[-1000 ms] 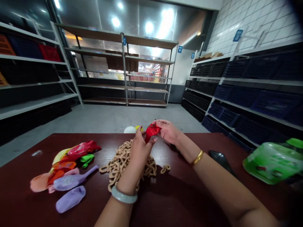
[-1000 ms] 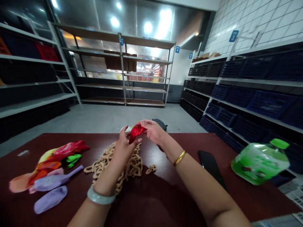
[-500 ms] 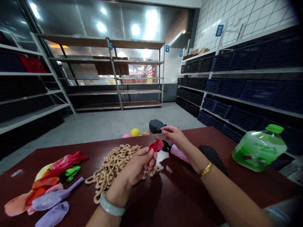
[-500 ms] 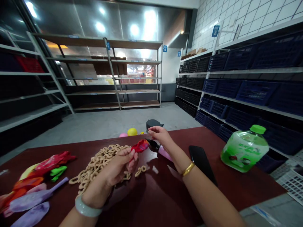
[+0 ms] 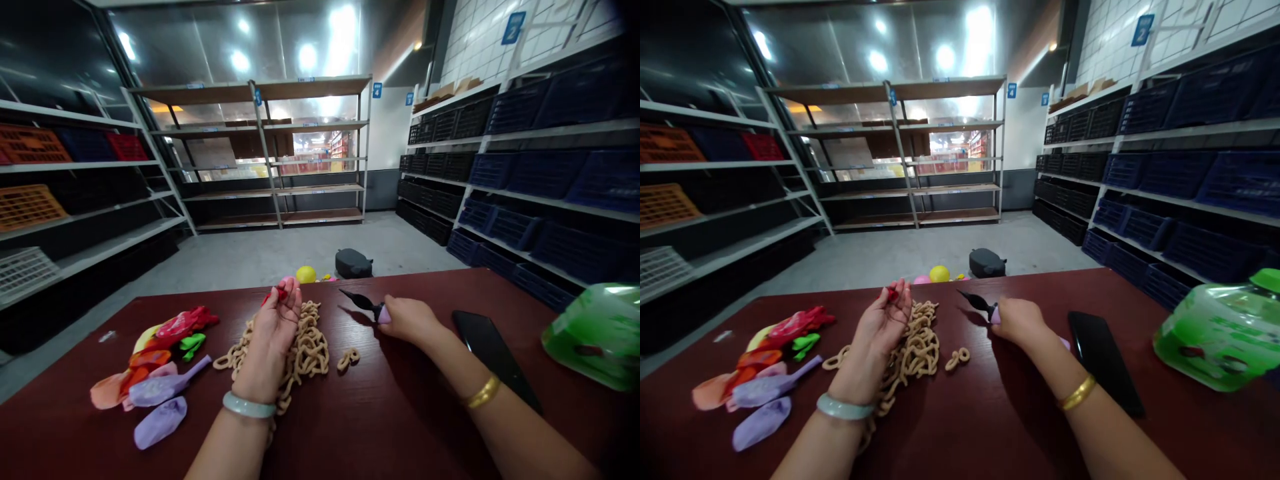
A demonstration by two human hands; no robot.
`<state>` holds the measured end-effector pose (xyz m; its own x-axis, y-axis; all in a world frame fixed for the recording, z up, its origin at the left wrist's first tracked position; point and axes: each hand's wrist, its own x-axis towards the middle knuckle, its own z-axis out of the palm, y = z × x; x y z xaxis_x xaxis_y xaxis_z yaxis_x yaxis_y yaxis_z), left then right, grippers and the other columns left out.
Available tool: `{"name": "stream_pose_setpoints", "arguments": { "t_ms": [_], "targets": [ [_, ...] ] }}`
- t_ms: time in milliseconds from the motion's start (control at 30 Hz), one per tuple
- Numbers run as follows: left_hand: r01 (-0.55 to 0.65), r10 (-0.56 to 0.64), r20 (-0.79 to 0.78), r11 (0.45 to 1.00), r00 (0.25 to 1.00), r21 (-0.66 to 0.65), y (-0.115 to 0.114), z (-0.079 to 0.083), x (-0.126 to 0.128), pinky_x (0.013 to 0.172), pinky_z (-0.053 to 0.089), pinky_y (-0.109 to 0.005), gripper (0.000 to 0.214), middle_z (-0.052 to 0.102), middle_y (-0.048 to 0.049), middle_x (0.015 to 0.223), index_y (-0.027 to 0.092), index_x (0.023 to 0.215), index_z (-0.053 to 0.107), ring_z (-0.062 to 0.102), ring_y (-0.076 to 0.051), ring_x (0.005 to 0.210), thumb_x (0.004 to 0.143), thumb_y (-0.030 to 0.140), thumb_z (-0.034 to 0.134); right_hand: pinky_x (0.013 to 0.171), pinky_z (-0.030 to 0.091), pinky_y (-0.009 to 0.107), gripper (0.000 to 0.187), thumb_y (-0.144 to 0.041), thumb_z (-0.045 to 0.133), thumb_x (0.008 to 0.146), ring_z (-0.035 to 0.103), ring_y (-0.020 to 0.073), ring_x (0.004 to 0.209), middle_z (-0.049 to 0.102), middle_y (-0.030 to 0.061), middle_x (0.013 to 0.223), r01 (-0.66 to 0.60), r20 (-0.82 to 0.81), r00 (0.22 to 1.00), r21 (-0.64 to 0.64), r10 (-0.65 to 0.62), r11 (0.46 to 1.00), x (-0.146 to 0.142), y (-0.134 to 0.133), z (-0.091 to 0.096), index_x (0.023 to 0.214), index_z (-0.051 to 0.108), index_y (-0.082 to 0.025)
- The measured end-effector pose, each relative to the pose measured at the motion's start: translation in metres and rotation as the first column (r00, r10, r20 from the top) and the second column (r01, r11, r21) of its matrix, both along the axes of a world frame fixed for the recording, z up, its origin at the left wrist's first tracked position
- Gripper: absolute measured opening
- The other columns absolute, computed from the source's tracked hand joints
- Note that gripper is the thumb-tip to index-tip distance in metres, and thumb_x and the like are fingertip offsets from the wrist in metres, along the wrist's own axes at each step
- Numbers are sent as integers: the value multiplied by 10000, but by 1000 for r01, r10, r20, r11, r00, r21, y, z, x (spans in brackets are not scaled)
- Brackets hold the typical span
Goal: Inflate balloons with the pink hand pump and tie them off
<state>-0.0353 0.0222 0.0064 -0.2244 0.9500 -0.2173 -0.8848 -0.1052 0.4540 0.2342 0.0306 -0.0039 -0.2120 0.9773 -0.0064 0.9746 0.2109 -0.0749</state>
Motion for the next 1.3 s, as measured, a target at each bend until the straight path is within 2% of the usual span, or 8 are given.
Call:
{"name": "stream_pose_setpoints", "arguments": {
  "t_ms": [67, 133, 233, 500, 633, 833, 967, 1300],
  "targets": [
    [-13, 13, -20, 1000, 1000, 8, 1, -3, -1, 759, 585, -322, 229, 709, -118, 904, 103, 842, 626, 697, -202, 875, 949, 159, 432, 720, 444, 372, 414, -441, 566, 783, 646, 315, 955, 677, 127, 1052, -85, -41, 995, 129, 91, 988, -14, -8, 4, 1109, 572, -186],
    [-37, 38, -64, 999, 997, 13, 3, -6, -1, 760, 582, -326, 223, 713, -115, 894, 107, 859, 633, 702, -197, 844, 948, 179, 442, 732, 442, 365, 446, -485, 538, 807, 637, 294, 967, 664, 97, 1088, -194, -88, 971, 254, 223, 947, -28, -17, 8, 1163, 534, -215],
    [-67, 68, -126, 998, 990, 12, 4, -10, 3, 747, 576, -317, 192, 718, -113, 905, 124, 858, 632, 704, -189, 819, 938, 203, 476, 718, 438, 355, 452, -498, 553, 800, 641, 278, 922, 669, 73, 1063, -279, -104, 942, 283, 319, 917, -43, -30, 10, 1169, 528, -238],
    [7, 20, -212, 992, 977, 126, -3, -15, 25, 798, 549, -310, 148, 718, -97, 896, 138, 833, 636, 698, -183, 835, 903, 241, 556, 681, 417, 338, 405, -452, 573, 788, 643, 270, 866, 676, 63, 1002, -250, -117, 951, 250, 286, 935, -43, -35, 6, 1128, 545, -236],
    [16, 12, -264, 994, 964, 104, -4, -17, 27, 778, 551, -304, 170, 716, -107, 930, 130, 847, 638, 696, -189, 861, 916, 243, 533, 667, 414, 343, 391, -456, 583, 778, 646, 276, 838, 677, 50, 968, -247, -119, 951, 259, 284, 934, -41, -35, 7, 1105, 550, -246],
    [32, 12, -286, 989, 958, 148, -2, -18, 29, 805, 545, -319, 176, 713, -120, 980, 133, 885, 639, 692, -195, 893, 916, 274, 539, 676, 417, 329, 361, -463, 590, 778, 647, 271, 850, 678, 70, 955, -237, -114, 957, 213, 265, 948, -41, -36, 9, 1059, 572, -236],
    [46, 6, -323, 988, 946, 151, -8, -15, 38, 777, 540, -301, 120, 716, -123, 971, 131, 898, 633, 691, -194, 886, 884, 241, 590, 676, 422, 326, 388, -473, 588, 778, 646, 272, 856, 678, 82, 990, -230, -118, 959, 213, 259, 950, -41, -37, 10, 1077, 566, -226],
    [95, -19, -369, 977, 929, 189, -17, -19, 57, 800, 515, -320, 211, 707, -83, 1011, 166, 853, 586, 653, -208, 991, 786, 324, 709, 714, 437, 337, 453, -464, 598, 784, 645, 274, 896, 673, 77, 1049, -250, -190, 934, 253, 301, 935, -40, -33, 8, 1169, 538, -233]
  ]
}}
